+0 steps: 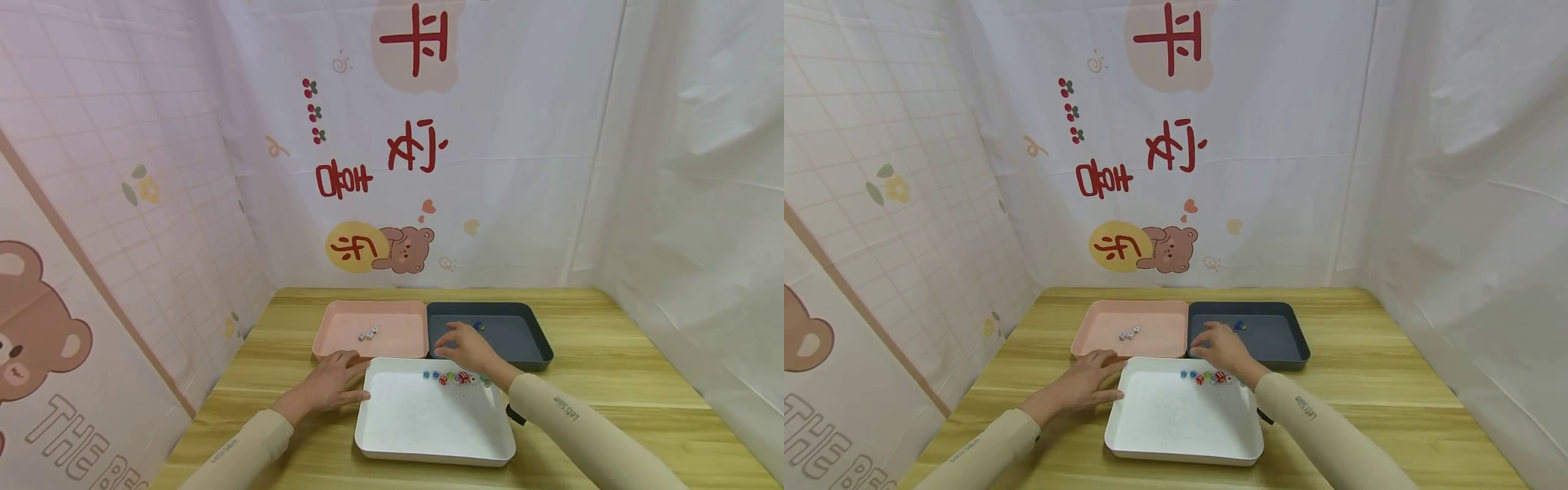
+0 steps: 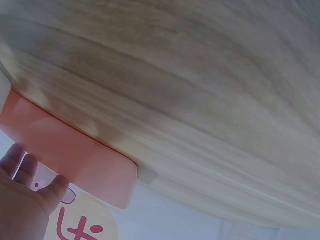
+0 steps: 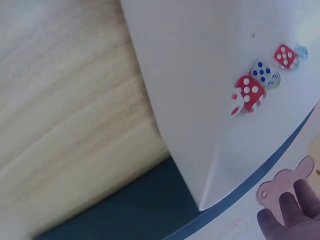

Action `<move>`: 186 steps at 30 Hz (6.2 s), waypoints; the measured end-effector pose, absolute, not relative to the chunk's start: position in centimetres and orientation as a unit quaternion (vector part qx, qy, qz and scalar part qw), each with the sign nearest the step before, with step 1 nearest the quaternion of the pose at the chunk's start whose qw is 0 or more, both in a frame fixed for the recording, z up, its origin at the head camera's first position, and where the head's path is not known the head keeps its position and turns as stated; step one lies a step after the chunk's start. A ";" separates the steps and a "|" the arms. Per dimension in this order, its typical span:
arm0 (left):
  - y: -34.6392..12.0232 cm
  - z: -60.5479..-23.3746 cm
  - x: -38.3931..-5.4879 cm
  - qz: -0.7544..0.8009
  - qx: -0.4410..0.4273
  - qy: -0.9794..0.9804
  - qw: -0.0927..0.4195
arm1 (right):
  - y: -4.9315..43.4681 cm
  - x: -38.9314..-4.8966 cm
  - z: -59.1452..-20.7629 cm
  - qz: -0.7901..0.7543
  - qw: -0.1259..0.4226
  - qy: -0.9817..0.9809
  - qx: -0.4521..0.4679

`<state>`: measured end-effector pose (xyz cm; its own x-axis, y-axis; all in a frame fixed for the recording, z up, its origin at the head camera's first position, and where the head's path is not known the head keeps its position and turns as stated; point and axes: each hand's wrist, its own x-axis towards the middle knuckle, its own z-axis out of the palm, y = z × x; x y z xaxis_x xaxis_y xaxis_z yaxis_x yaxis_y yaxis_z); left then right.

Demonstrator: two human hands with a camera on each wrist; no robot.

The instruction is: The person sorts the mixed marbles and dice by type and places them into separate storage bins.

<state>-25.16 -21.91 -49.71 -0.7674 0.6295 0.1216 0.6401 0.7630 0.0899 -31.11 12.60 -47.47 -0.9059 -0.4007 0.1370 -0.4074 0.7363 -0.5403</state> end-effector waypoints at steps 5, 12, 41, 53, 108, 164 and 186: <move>-22.0 -49.8 -25.1 -0.065 -0.337 -0.938 0.043 | 11.8 -30.4 -47.2 0.273 0.007 -0.933 0.236; -22.0 -49.7 -25.1 -0.065 -0.334 -0.940 0.038 | 11.3 -30.1 -46.8 0.260 0.011 -0.933 0.250; -22.0 -49.7 -25.0 -0.078 -0.333 -0.939 0.041 | 16.2 -28.6 -46.8 0.120 0.045 -0.943 0.308; -22.1 -49.9 -25.2 -0.064 -0.332 -0.940 0.040 | 19.3 -26.8 -47.5 0.010 0.046 -0.965 0.258; -22.3 -50.0 -25.0 -0.086 -0.343 -0.935 0.043 | 18.8 -27.7 -47.2 0.172 0.076 -0.962 0.196; -22.2 -49.8 -25.3 -0.075 -0.337 -0.938 0.042 | 20.0 -34.2 -48.5 0.314 0.023 -0.949 0.016; -22.2 -50.0 -25.5 -0.069 -0.344 -0.935 0.048 | 21.8 -33.5 -48.3 0.307 0.029 -0.951 0.019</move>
<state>-25.54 -22.19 -50.01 -0.7593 0.6360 0.1375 0.6493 0.7546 0.0951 -33.49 21.82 -48.35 -0.9976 -0.0188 0.0666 -0.0542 0.8102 -0.5837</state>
